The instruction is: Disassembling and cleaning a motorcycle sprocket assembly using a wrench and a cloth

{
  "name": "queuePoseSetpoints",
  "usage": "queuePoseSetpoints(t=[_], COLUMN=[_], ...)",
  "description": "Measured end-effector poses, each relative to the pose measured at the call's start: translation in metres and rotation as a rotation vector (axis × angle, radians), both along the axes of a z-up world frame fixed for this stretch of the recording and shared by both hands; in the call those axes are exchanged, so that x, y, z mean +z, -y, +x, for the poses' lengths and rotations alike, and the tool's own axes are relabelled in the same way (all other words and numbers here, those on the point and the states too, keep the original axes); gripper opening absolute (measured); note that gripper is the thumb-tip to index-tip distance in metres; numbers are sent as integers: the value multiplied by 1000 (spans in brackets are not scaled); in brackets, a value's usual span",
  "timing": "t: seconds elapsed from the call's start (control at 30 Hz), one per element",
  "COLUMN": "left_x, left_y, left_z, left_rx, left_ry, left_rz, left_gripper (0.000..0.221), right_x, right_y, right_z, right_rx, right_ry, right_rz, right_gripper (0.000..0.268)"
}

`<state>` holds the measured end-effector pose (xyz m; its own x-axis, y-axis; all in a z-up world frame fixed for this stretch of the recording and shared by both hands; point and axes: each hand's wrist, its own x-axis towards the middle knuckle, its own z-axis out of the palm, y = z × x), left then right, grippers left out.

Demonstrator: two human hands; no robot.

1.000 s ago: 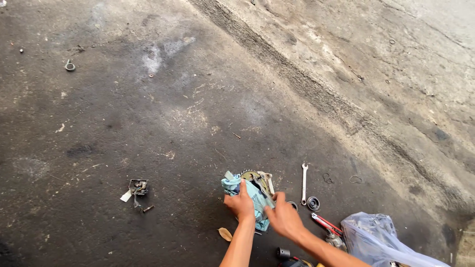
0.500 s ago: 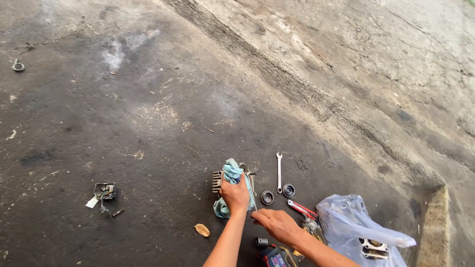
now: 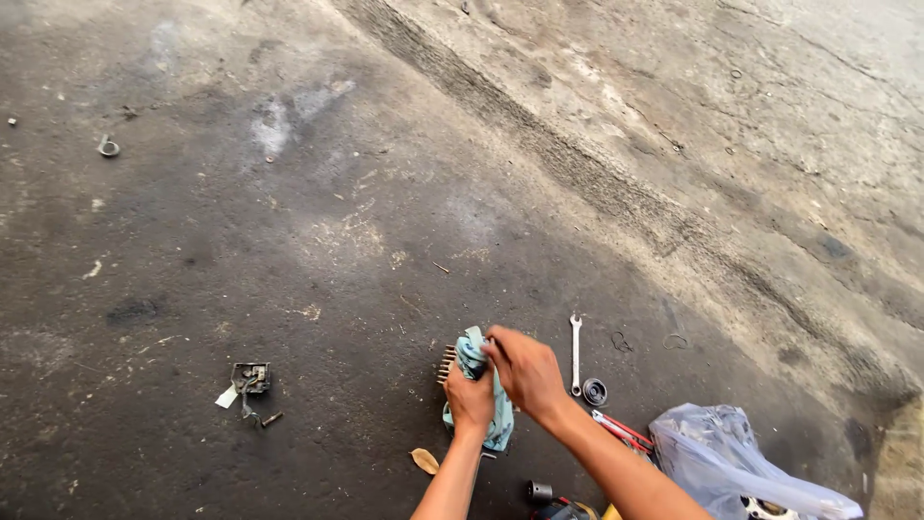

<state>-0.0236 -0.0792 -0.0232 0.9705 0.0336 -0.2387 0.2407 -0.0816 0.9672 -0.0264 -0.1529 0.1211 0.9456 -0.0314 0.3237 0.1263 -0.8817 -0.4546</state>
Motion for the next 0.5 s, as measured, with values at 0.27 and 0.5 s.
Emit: queuePoseSetpoints(t=[0.27,0.5], left_x=[6,2], left_y=[-19,-11], left_z=[-1,2], left_rx=[66,-59], left_ry=[84,99], left_rz=[-268,-149], left_gripper=[18,24], right_x=[-37,-162], right_y=[57,163], right_z=[64,6], right_rx=[-316,-607], right_ry=[-21,-276], right_rz=[250,190], right_gripper=[13,27])
